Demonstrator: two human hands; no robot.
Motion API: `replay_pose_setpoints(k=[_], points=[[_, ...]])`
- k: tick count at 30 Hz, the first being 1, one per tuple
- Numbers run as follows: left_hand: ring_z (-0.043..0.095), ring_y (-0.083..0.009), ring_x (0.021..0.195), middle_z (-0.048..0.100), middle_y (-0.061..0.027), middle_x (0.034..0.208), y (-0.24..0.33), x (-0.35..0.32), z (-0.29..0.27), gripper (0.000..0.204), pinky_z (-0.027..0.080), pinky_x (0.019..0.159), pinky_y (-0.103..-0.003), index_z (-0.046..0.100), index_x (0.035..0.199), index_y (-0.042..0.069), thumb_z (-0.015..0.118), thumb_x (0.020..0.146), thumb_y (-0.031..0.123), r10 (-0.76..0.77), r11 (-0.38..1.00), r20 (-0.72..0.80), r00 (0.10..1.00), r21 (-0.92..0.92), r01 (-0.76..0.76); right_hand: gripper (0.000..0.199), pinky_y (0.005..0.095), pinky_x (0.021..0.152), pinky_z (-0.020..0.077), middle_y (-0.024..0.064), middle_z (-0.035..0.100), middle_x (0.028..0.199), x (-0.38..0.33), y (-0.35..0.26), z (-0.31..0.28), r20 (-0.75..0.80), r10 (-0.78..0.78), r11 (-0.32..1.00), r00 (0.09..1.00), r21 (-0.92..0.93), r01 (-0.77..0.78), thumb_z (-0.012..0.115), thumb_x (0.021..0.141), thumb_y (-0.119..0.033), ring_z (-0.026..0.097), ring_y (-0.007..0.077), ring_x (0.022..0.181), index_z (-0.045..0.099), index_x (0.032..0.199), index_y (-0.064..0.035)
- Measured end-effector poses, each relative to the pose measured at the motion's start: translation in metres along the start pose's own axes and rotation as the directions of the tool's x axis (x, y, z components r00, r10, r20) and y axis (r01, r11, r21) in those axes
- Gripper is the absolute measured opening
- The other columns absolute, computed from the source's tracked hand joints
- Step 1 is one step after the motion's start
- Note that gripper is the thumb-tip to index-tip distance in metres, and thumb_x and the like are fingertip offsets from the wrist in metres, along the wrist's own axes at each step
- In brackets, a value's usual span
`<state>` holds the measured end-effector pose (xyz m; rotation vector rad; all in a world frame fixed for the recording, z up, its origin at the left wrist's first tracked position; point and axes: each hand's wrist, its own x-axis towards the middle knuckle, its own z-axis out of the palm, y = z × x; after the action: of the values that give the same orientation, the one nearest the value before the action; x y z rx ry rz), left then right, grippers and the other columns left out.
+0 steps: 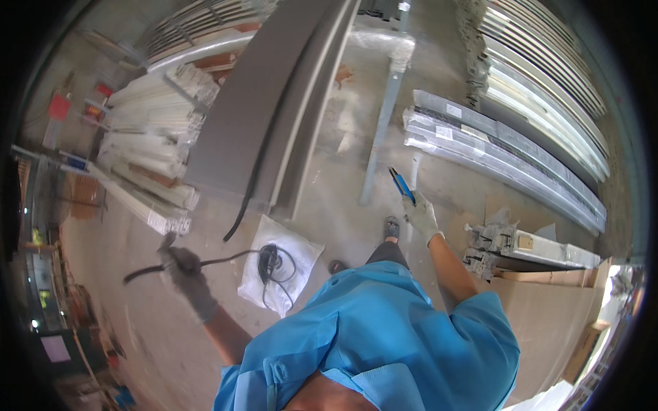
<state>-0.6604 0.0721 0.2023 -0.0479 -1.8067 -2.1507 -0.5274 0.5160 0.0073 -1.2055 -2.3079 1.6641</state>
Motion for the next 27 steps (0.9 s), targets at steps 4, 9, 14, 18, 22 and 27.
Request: replay_pose_setpoints(k=[4, 9, 14, 18, 22, 27], points=[[0.040, -0.0085, 0.047, 0.041, 0.0016, 0.051, 0.012, -0.028, 0.064, 0.038, 0.027, 0.042, -0.026, 0.063, 0.104, 0.001, 0.052, 0.106, 0.036, 0.069, 0.878, 0.696, 0.715, -0.382, 0.287, 0.029, 0.0311, 0.054, 0.0526, 0.0044, 0.062, 0.077, 0.032, -0.015, -0.049, -0.051, -0.068, 0.982, 0.996, 0.173, 0.076, 0.059, 0.100, -0.020, 0.062, 0.0126, 0.061, 0.063, 0.122, -0.0024], [0.053, -0.0117, 0.077, 0.060, -0.0012, 0.087, -0.032, -0.103, 0.229, 0.031, 0.043, 0.069, -0.026, 0.068, 0.110, -0.002, 0.056, 0.103, 0.027, -0.650, 0.684, 0.689, 0.319, 0.347, 0.642, 0.044, 0.0286, 0.062, 0.0572, 0.0054, 0.065, 0.092, 0.086, -0.038, -0.111, 0.074, -0.106, 0.884, 0.992, 0.463, 0.060, 0.063, 0.099, -0.018, 0.065, 0.0133, 0.066, 0.054, 0.140, -0.0049], [0.037, -0.0029, 0.062, 0.045, 0.0073, 0.069, -0.039, -0.096, 0.321, 0.038, 0.030, 0.056, -0.022, 0.066, 0.108, -0.004, 0.055, 0.106, 0.032, -0.472, 0.798, 0.795, 0.381, 0.201, 0.568, 0.050, 0.0271, 0.078, 0.0565, 0.0056, 0.068, 0.105, 0.108, -0.050, -0.142, 0.144, -0.394, 0.687, 0.908, 0.702, 0.187, 0.072, 0.094, -0.014, 0.069, 0.0152, 0.086, 0.056, 0.140, -0.0058], [0.034, -0.0014, 0.060, 0.044, 0.0068, 0.069, -0.026, -0.067, 0.350, 0.050, 0.025, 0.054, -0.019, 0.063, 0.108, -0.005, 0.053, 0.107, 0.044, -0.274, 0.912, 0.749, 0.603, 0.002, 0.411, 0.052, 0.0302, 0.084, 0.0565, 0.0067, 0.066, 0.109, 0.113, -0.060, -0.156, 0.123, -0.319, 0.870, 0.940, 0.432, 0.239, 0.077, 0.089, -0.015, 0.069, 0.0178, 0.092, 0.059, 0.137, -0.0035], [0.044, -0.0059, 0.065, 0.059, -0.0012, 0.082, -0.032, -0.040, 0.378, 0.043, 0.036, 0.059, -0.024, 0.063, 0.110, -0.005, 0.056, 0.105, 0.037, -0.173, 0.933, 0.763, 0.623, -0.075, 0.352, 0.042, 0.0316, 0.086, 0.0563, 0.0041, 0.068, 0.107, 0.109, -0.077, -0.165, -0.005, -0.284, 0.958, 0.959, -0.044, 0.284, 0.076, 0.091, -0.018, 0.068, 0.0182, 0.095, 0.064, 0.129, -0.0058], [0.059, -0.0154, 0.079, 0.065, -0.0049, 0.085, -0.065, -0.056, 0.438, 0.034, 0.048, 0.074, -0.030, 0.064, 0.109, -0.004, 0.062, 0.103, 0.029, -0.102, 0.910, 0.915, 0.390, -0.072, 0.408, 0.036, 0.0319, 0.069, 0.0569, 0.0025, 0.067, 0.088, 0.098, -0.122, -0.189, -0.252, -0.327, 0.700, 0.911, 0.583, 0.412, 0.075, 0.093, -0.035, 0.066, 0.0139, 0.078, 0.068, 0.117, -0.0091]])
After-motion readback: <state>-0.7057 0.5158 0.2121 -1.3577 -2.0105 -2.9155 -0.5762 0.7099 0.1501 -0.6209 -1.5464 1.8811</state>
